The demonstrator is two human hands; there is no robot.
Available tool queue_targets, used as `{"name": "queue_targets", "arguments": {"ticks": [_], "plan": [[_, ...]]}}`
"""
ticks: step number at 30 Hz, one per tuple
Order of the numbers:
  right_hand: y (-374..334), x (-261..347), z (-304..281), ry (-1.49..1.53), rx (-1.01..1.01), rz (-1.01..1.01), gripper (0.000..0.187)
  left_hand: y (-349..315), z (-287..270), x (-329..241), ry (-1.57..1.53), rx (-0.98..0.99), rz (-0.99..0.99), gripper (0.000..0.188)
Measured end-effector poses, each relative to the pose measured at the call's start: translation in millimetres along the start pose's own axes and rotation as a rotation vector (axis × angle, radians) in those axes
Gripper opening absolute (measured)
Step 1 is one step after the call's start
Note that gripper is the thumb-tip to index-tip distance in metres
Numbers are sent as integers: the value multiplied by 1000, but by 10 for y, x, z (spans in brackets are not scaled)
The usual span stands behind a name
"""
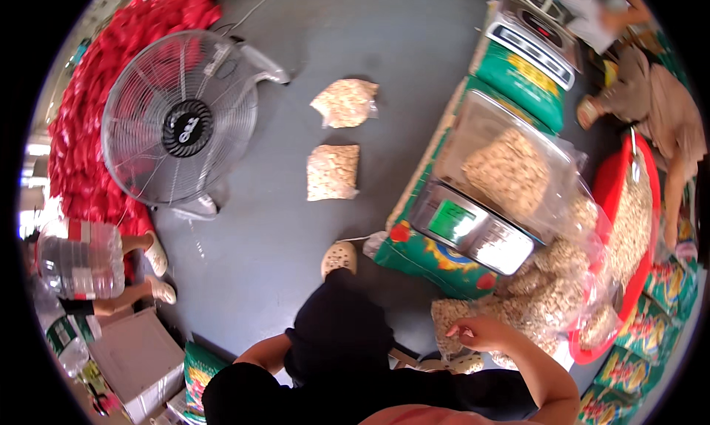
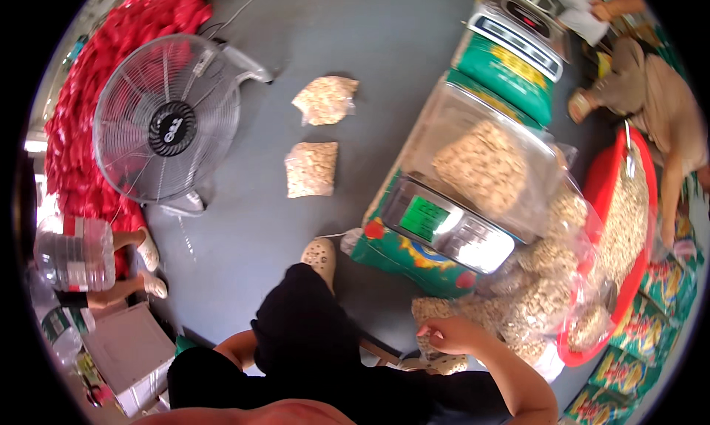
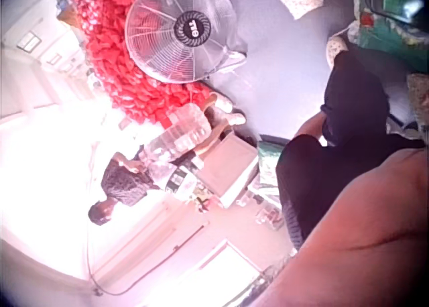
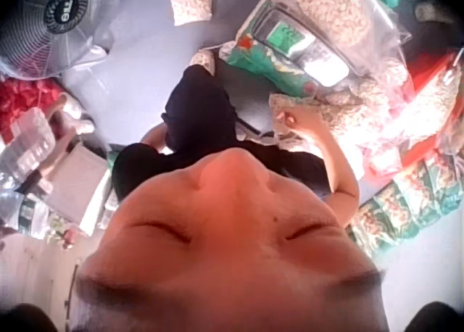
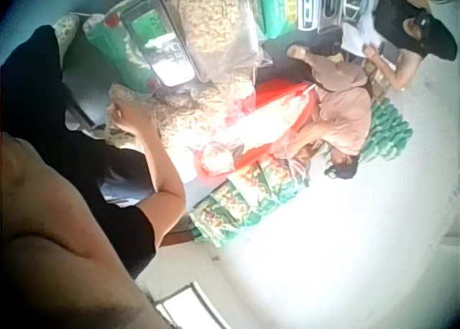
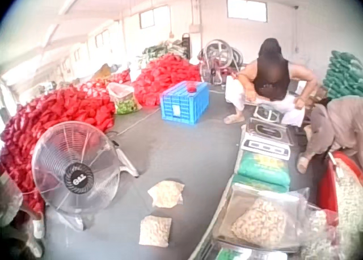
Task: The person scoops grains from a red basin into clear plastic bags, places each bag on a digital scale to measure weight, and sets the filled bags aside. The process is repeated multiple times with consistent handling of the scoop, scale, and bags.
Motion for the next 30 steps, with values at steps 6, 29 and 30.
{"name": "queue_targets", "arguments": {"ticks": [6,29,30], "plan": [[-525,-644,153,55,-38,94,35,-199,-230,-262,49,-109,4,59],[-2415,-1162,827,150,-877,-37,20,-471,-1715,-1823,495,-30,426,39],[-2455,-1154,806,215,-866,-1,21,-521,-1852,-2115,469,-35,513,38]]}}
Point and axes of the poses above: each hand's wrist, its own y-axis towards the middle knuckle, its own z-axis out of the palm, x = y × z, the point moved 8 cm from there along y, towards the middle knuckle, and after that the axes turned 15 degrees about z, right-handed, at the moved point
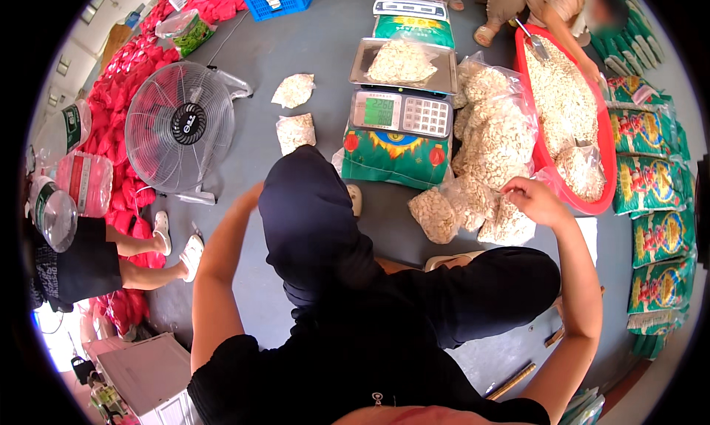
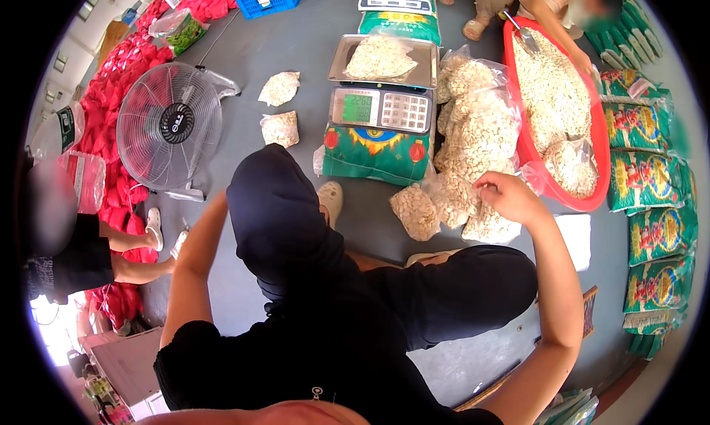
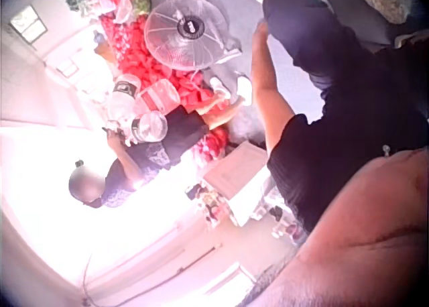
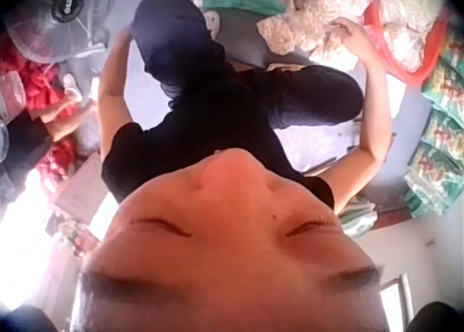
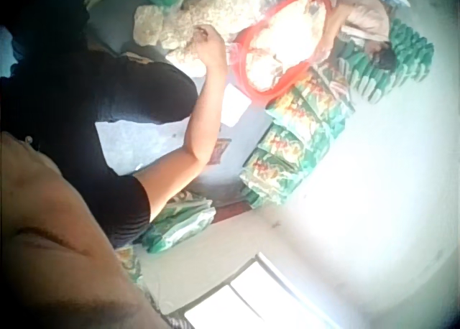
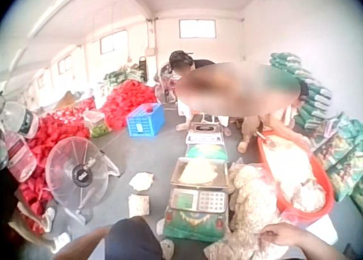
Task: The person scoops grains from a red basin into clear plastic bags, places each bag on a digital scale to measure weight, and sets the filled bags aside. The process is repeated multiple times with consistent handling of the scoop, scale, and bags.
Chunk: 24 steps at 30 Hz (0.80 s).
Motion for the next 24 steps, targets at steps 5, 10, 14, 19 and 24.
{"name": "queue_targets", "arguments": {"ticks": [5,10,14,19,24], "plan": [[169,286,-171,332,-61,-61,36,263,-352,-2521,-218,-127,473,32],[956,1126,-120,424,-331,-319,38,793,338,-3860,-536,279,726,32],[1376,1947,-74,371,-428,-459,36,1117,838,-4413,-1280,595,745,60],[1875,2231,43,-108,-594,-704,52,1600,672,-4402,-1614,305,478,59],[2023,2226,-499,-11,-668,-913,38,1976,310,-3616,-1429,58,410,38]]}}
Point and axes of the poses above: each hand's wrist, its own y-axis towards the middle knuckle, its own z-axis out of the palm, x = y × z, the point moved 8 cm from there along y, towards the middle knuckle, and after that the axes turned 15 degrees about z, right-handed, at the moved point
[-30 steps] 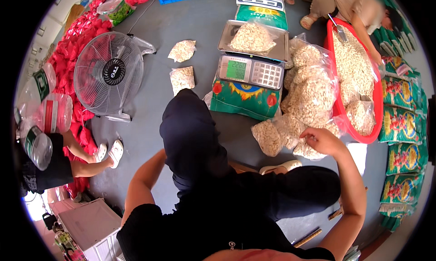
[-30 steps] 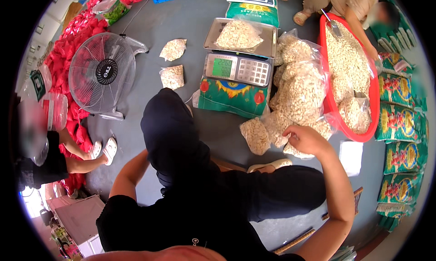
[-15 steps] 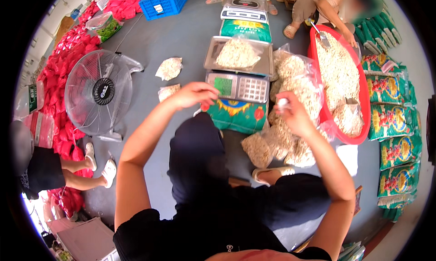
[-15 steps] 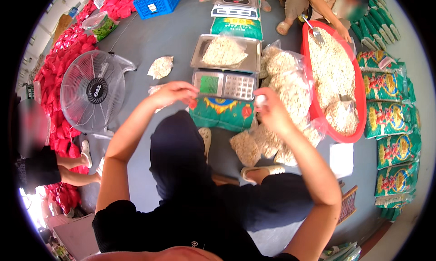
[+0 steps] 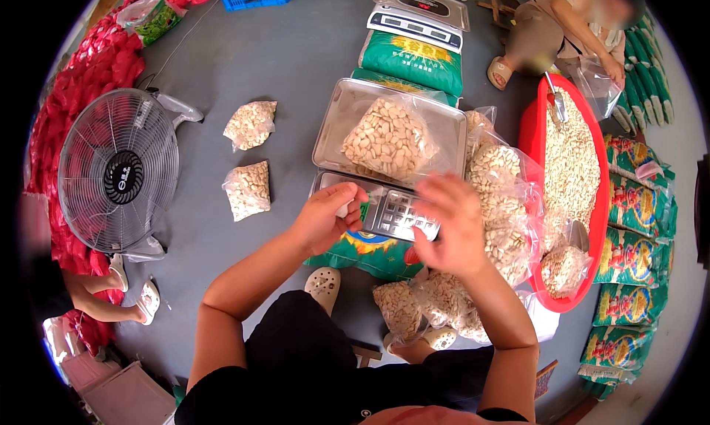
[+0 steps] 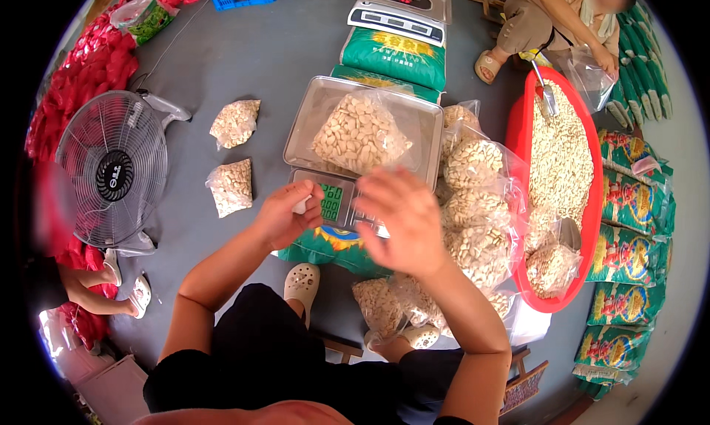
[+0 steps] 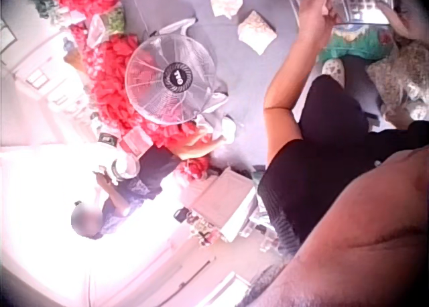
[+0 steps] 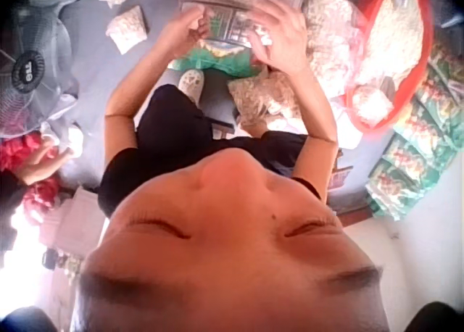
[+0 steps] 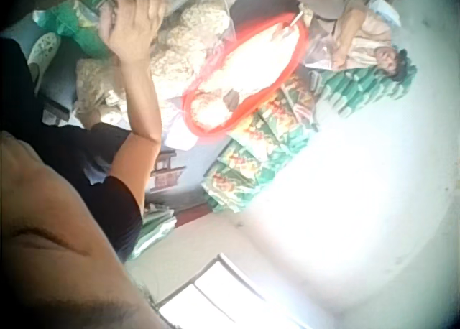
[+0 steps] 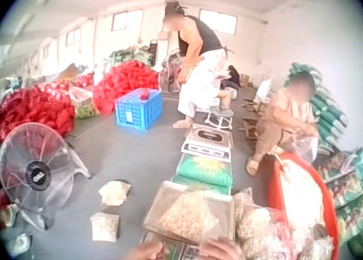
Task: The person scoops grains from a red basin into clear plastic bags, places each bag on a digital scale to measure weight, and sets the filled bags aside. The process is repeated multiple times with consistent handling of the scoop, scale, and bags.
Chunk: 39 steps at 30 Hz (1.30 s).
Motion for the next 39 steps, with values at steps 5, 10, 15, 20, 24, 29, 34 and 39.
{"name": "queue_targets", "arguments": {"ticks": [5,10,15,20,24,29,34,39], "plan": [[382,-1828,-92,403,-21,899,28,584,468,-683,1157,276,567,29],[625,-2172,537,398,441,1107,22,1270,1156,-887,1820,606,934,55],[892,-1988,429,-164,375,609,20,1595,900,-666,2118,906,406,37],[1113,-1395,49,-446,99,325,24,1085,741,-1366,2506,645,681,12],[816,-1366,25,-605,114,337,28,905,748,-1221,2436,561,839,11],[933,-1070,105,-682,219,259,24,965,690,-1191,2387,496,821,13],[1169,-723,512,-710,302,42,17,931,786,-1201,2216,448,953,15],[1223,-1082,1116,-850,745,384,19,802,801,-1236,2029,312,1098,19]]}}
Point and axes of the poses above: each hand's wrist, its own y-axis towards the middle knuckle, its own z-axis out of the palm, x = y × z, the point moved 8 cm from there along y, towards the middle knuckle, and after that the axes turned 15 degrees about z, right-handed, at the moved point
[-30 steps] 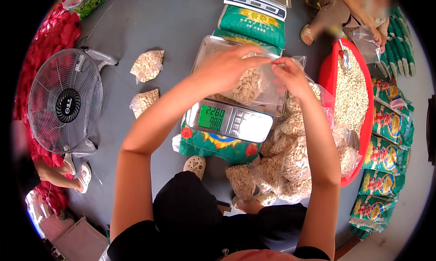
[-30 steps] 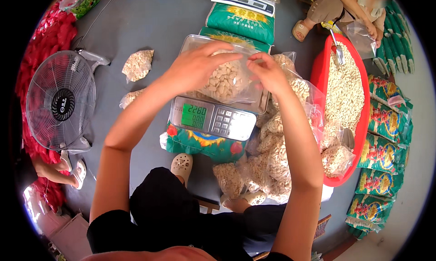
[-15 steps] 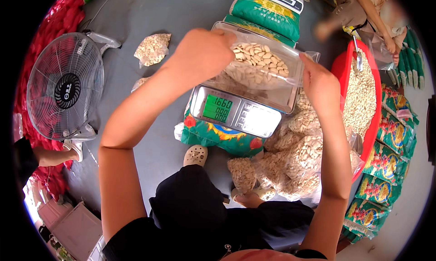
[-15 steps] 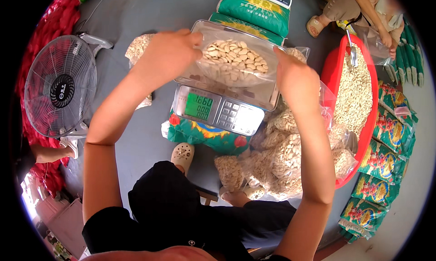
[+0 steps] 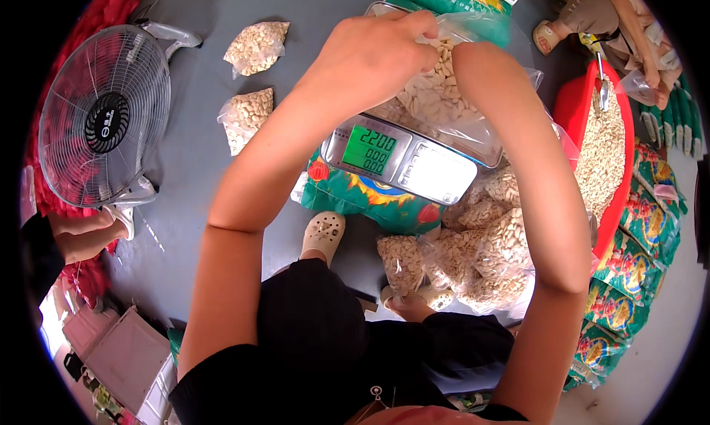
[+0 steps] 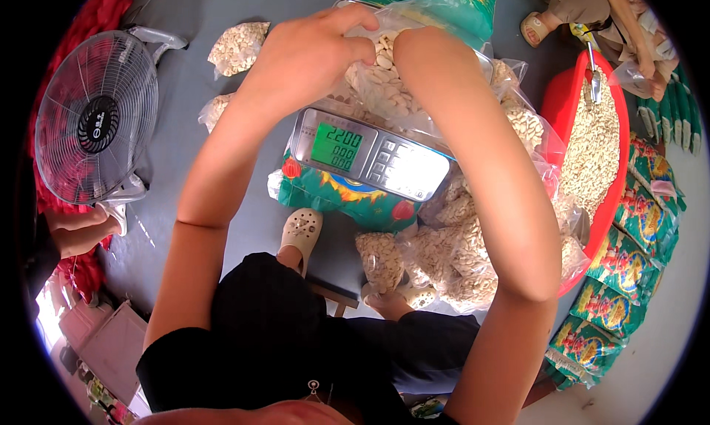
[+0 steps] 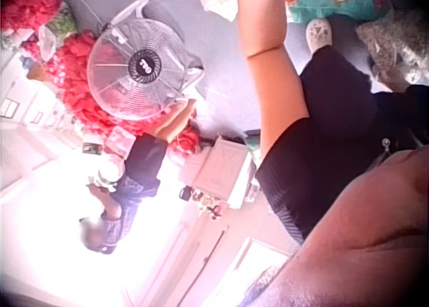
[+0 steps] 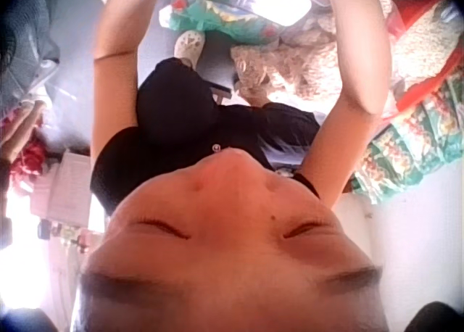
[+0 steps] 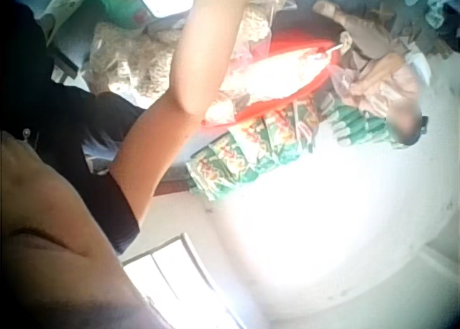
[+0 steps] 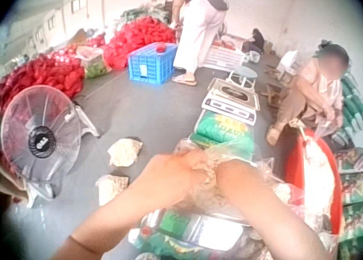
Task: The person scoops grains from a red basin into clear plastic bags, places each bag on a digital scale to measure weight, and sets the filled bags aside. The process is repeated multiple times with consistent handling of the scoop, scale, and bags.
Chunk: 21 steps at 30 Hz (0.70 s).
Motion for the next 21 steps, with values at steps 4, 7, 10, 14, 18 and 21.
{"name": "queue_targets", "arguments": {"ticks": [4,7,10,14,18,21], "plan": [[249,11,544,165,-134,90,35,-289,-140,81,-102,-157,-170,25],[134,133,668,242,-307,143,49,-597,-238,149,-204,-247,-266,25],[17,98,662,323,-401,157,59,-731,-259,150,-267,-288,-301,23],[182,185,649,385,-147,21,60,-779,-274,2,-318,-328,-267,20],[237,51,561,291,-69,51,29,-709,-266,-232,-420,-306,-317,18],[157,39,488,289,-84,43,29,-717,-272,-309,-435,-296,-321,17]]}}
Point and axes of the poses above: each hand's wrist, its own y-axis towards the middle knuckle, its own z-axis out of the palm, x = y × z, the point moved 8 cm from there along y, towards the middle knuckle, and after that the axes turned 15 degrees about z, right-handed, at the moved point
